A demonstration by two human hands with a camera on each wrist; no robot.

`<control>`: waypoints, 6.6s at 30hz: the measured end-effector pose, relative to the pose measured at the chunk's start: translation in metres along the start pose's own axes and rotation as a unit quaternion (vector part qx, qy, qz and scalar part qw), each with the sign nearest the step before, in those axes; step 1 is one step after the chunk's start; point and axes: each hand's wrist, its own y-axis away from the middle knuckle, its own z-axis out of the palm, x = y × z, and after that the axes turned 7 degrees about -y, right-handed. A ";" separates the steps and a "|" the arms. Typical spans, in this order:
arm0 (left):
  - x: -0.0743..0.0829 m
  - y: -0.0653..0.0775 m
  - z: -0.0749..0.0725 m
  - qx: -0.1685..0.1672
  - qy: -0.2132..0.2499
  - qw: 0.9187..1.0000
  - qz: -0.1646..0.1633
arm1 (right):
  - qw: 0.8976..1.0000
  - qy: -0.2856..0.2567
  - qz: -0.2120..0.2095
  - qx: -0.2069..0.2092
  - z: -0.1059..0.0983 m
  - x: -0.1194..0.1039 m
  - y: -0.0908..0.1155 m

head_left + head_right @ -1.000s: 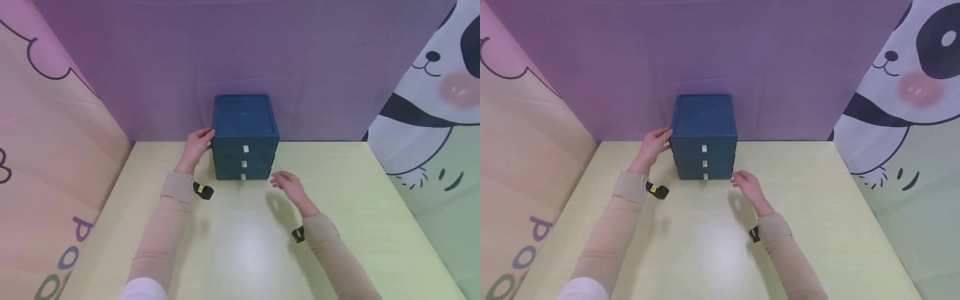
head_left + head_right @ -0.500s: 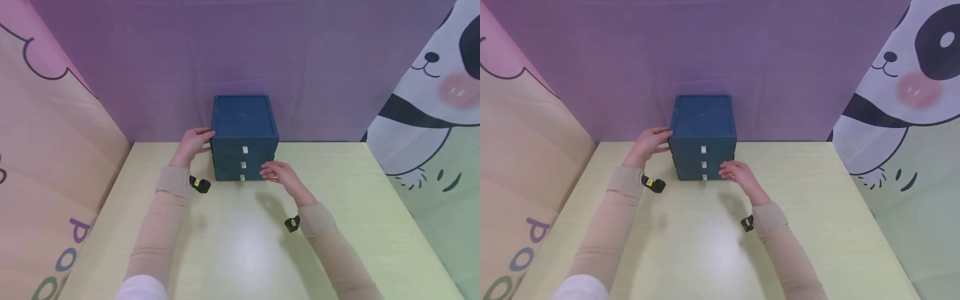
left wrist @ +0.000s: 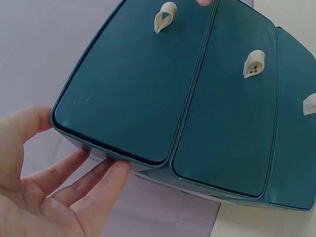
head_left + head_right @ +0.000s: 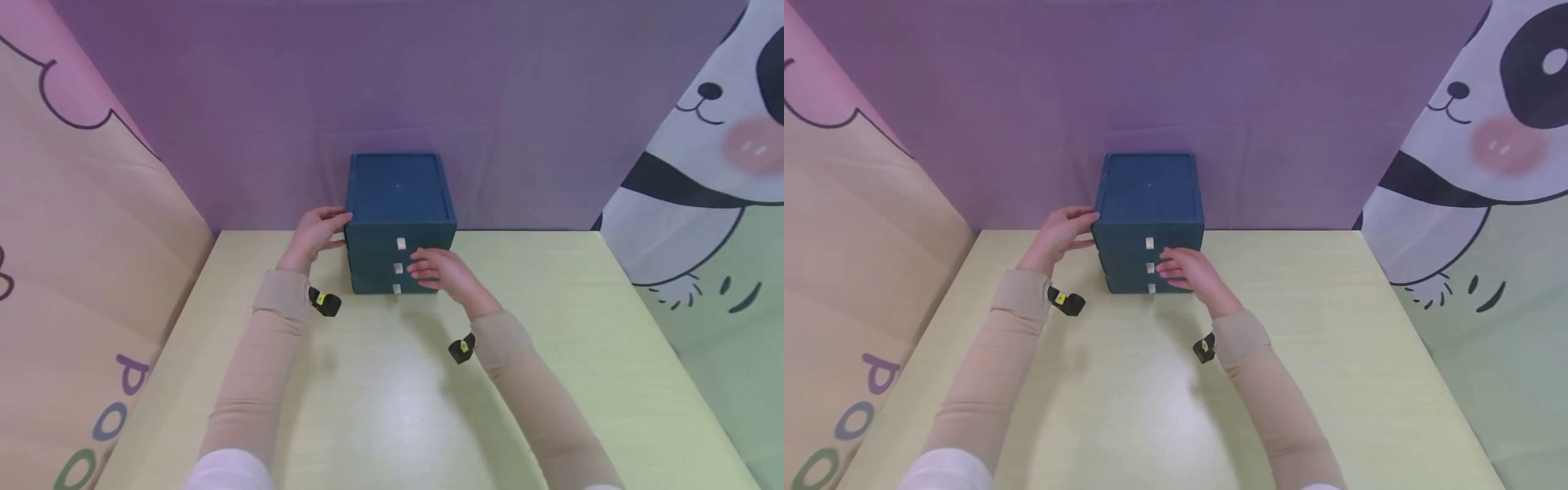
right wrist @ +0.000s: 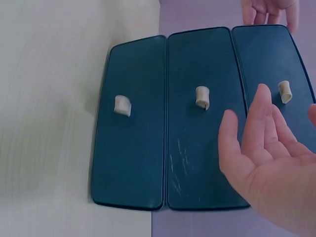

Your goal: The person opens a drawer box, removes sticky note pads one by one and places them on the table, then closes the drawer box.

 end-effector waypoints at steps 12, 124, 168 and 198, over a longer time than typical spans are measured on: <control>-0.004 0.001 -0.002 0.004 0.012 1.000 0.004 | 0.998 -0.053 0.039 -0.010 0.018 -0.009 -0.009; -0.010 -0.002 0.005 -0.006 0.039 0.999 0.020 | 0.986 0.082 -0.074 0.127 0.028 0.011 0.010; -0.011 -0.001 0.005 0.001 0.037 0.999 0.020 | 0.985 0.106 -0.077 0.111 0.031 0.012 0.022; -0.013 -0.003 0.004 0.007 0.028 0.999 0.024 | 0.981 0.143 -0.093 0.089 0.030 0.013 0.032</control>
